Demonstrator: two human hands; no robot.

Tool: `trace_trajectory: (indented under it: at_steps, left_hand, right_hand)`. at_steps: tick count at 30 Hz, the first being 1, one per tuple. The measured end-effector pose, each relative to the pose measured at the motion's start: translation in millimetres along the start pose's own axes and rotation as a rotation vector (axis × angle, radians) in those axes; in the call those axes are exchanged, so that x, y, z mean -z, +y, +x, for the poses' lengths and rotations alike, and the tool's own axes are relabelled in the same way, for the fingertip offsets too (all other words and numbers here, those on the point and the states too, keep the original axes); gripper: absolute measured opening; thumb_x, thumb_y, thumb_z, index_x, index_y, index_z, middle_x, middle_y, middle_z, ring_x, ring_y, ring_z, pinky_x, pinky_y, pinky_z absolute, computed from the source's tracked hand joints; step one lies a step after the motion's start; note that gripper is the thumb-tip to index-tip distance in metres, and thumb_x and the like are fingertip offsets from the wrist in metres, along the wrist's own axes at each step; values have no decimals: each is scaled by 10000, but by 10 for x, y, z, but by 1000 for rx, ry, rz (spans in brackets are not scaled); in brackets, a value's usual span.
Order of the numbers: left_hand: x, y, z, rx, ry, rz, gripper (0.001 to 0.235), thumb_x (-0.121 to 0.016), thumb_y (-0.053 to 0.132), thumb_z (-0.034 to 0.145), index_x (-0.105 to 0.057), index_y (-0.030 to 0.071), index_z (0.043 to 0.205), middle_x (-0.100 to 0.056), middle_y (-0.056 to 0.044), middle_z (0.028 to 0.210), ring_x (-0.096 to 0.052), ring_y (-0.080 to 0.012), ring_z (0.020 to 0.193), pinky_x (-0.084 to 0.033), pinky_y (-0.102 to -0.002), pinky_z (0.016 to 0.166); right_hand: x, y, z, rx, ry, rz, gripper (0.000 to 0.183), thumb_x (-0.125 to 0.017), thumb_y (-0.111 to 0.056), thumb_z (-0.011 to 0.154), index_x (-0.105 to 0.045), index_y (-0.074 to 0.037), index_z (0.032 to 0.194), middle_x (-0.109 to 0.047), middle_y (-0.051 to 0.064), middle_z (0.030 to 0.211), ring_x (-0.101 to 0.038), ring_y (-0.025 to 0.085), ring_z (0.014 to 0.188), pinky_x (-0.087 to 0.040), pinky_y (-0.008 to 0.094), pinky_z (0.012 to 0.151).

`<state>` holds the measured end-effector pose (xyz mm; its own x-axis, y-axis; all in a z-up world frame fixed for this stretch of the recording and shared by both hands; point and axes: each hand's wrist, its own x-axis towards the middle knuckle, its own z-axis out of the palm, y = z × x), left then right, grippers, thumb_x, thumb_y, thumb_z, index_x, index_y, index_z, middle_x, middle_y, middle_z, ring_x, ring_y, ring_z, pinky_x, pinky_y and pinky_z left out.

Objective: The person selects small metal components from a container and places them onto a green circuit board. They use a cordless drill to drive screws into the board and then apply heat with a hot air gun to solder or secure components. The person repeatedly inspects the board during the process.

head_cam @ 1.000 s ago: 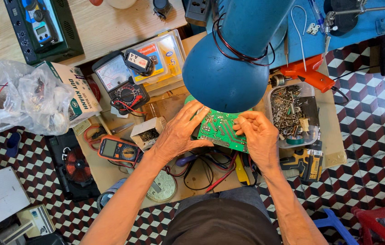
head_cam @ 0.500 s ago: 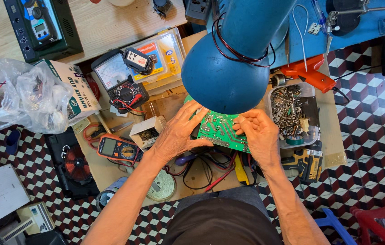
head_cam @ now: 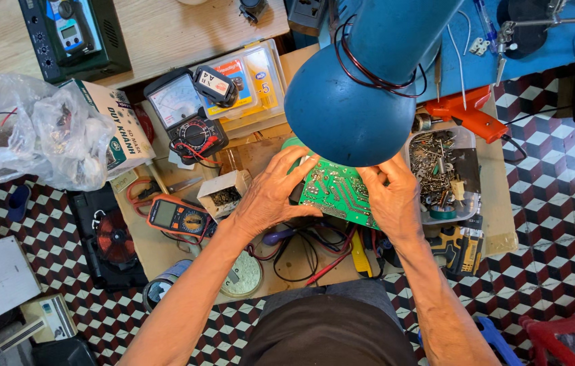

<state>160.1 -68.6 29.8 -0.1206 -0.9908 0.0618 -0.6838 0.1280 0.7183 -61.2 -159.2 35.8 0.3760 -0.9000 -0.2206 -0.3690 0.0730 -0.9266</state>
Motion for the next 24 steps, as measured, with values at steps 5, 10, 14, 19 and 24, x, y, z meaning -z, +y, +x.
trace_trajectory:
  at_steps: [5, 10, 14, 19, 24]
  left_hand:
    - [17, -17, -23, 15, -11, 1, 966, -939, 401, 655, -510, 97, 1465, -516, -130, 1404, -470, -351, 1389, -468, -466, 1122]
    - [8, -47, -53, 5, -3, 16, 957, -933, 414, 672, -505, 120, 1477, -518, -130, 1408, -470, -355, 1391, -473, -467, 1118]
    - [-2, -52, -63, 7, 0, 22, 960, -930, 422, 676, -500, 129, 1482, -521, -130, 1405, -473, -356, 1386, -474, -469, 1116]
    - [0, -61, -78, -4, 11, 21, 958, -925, 425, 676, -501, 126, 1482, -523, -131, 1404, -477, -359, 1382, -475, -468, 1118]
    - [-3, -61, -90, -7, 23, 28, 952, -925, 431, 682, -503, 124, 1479, -523, -131, 1404, -482, -355, 1378, -476, -467, 1117]
  right_hand:
    - [-48, -14, 25, 0, -15, -41, 201, -678, -116, 993, -717, -43, 1176, -697, 49, 1063, -648, 111, 893, -531, 279, 782]
    - [-103, 34, 7, -31, -19, 8, 231, -692, -135, 988, -729, -59, 1204, -737, 62, 1069, -671, 120, 939, -539, 283, 823]
    - [-117, 56, -14, -53, -7, -6, 220, -695, -135, 980, -739, -49, 1178, -738, 68, 1067, -679, 125, 941, -537, 283, 823]
    - [-137, 78, -27, -47, 15, -39, 195, -713, -126, 959, -759, -27, 1120, -736, 84, 1072, -693, 145, 946, -537, 286, 835]
    - [-152, 84, -40, -11, 17, -44, 167, -716, -114, 955, -762, -10, 1077, -724, 90, 1075, -685, 159, 951, -529, 288, 847]
